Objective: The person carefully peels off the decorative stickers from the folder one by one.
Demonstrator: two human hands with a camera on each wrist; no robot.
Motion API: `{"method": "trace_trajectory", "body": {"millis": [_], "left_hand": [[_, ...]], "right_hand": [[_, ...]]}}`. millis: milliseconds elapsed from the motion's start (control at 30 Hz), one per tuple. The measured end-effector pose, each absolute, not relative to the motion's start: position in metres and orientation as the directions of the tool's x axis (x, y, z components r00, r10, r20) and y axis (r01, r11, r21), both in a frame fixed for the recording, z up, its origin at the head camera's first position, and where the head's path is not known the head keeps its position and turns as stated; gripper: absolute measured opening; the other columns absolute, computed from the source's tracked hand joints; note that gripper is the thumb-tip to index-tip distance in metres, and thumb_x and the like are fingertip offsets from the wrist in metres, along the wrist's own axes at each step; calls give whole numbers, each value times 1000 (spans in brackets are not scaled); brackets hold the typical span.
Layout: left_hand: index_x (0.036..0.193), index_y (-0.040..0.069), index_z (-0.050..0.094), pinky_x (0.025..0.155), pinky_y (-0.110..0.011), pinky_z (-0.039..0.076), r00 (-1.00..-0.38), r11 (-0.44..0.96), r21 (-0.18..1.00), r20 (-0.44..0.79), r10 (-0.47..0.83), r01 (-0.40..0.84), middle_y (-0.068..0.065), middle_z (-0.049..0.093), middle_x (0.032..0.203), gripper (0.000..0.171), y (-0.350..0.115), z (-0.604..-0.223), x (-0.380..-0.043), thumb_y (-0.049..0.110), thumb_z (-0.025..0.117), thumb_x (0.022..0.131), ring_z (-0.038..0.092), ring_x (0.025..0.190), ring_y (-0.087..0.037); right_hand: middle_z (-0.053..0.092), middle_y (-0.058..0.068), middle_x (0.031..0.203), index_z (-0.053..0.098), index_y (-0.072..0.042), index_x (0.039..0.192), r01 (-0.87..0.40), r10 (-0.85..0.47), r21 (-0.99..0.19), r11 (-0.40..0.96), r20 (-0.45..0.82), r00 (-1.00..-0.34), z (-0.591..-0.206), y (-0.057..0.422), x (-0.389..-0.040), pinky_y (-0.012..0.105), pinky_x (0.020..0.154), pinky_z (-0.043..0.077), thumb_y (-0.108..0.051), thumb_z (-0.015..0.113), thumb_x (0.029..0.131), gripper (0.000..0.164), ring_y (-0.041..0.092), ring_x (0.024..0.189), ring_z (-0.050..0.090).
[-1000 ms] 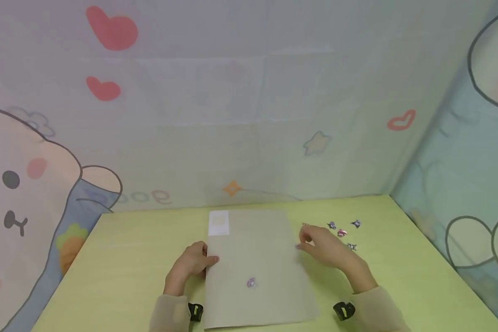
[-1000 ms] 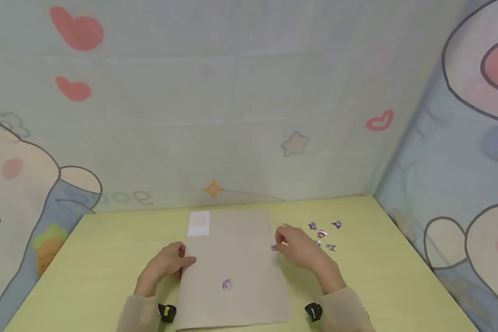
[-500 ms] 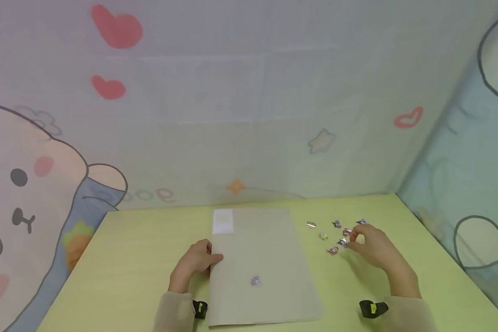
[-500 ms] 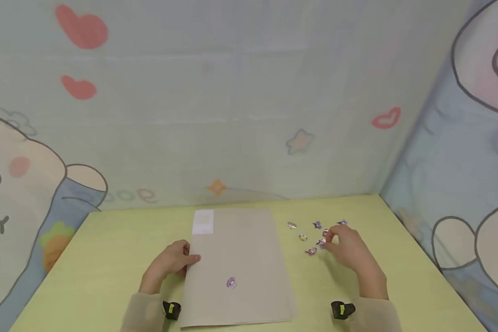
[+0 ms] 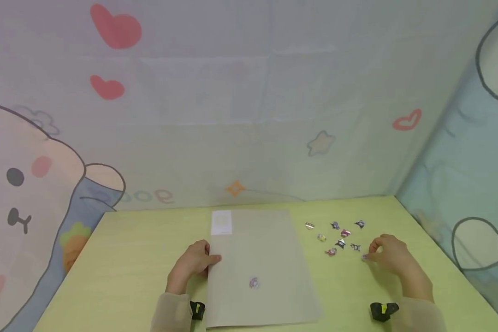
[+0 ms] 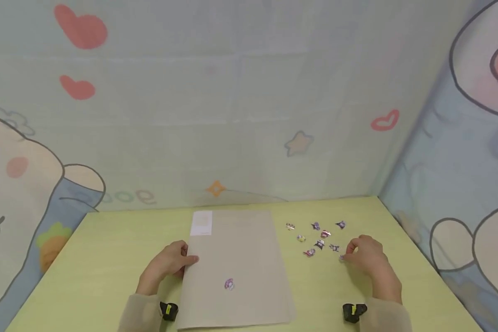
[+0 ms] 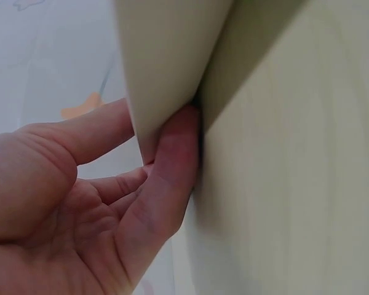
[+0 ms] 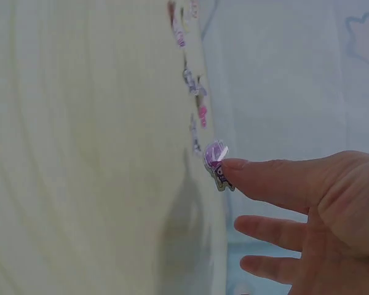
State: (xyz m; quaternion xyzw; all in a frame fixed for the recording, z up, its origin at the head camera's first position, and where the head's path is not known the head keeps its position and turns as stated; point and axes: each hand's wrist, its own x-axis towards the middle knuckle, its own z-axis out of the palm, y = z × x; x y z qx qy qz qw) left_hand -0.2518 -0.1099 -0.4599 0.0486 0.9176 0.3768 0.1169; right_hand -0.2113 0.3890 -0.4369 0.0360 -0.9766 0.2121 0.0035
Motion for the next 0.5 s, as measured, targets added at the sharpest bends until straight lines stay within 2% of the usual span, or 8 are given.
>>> {"method": "trace_trajectory", "body": {"millis": [67,200,400,500], "left_hand": [[88,4,50,58,-32,40,-968,707,707,-176,176,0,-7,53,74,31,-110,-459,-252,25,73,89,52,64,-19],[90,4,51,59,-32,41,-966,703,711,-189,178,-9,-7,54,76,30,-109,-459,-251,24,73,89,54,65,-19],[90,4,51,60,-32,41,-969,707,707,-180,169,-8,-7,54,75,31,-109,-458,-251,24,73,89,54,65,-19],[90,3,51,60,-32,41,-968,700,714,-185,170,-14,-7,55,76,30,-110,-459,-251,23,73,89,55,65,-19]], "right_hand": [[59,27,102,60,-6,78,-64,-61,-403,913,21,-998,-441,392,-213,67,86,36,-12,68,86,13,56,101,51],[59,22,94,60,-7,79,-32,-47,-395,918,-30,-998,-446,395,-215,59,78,41,-11,65,86,9,44,90,53],[53,27,103,58,-8,85,81,40,-408,910,-107,-993,-442,392,-216,58,65,41,-16,66,89,12,52,91,45],[49,30,106,57,-5,94,124,71,-400,908,-145,-987,-442,391,-216,62,68,40,-19,67,90,18,55,95,42]]}}
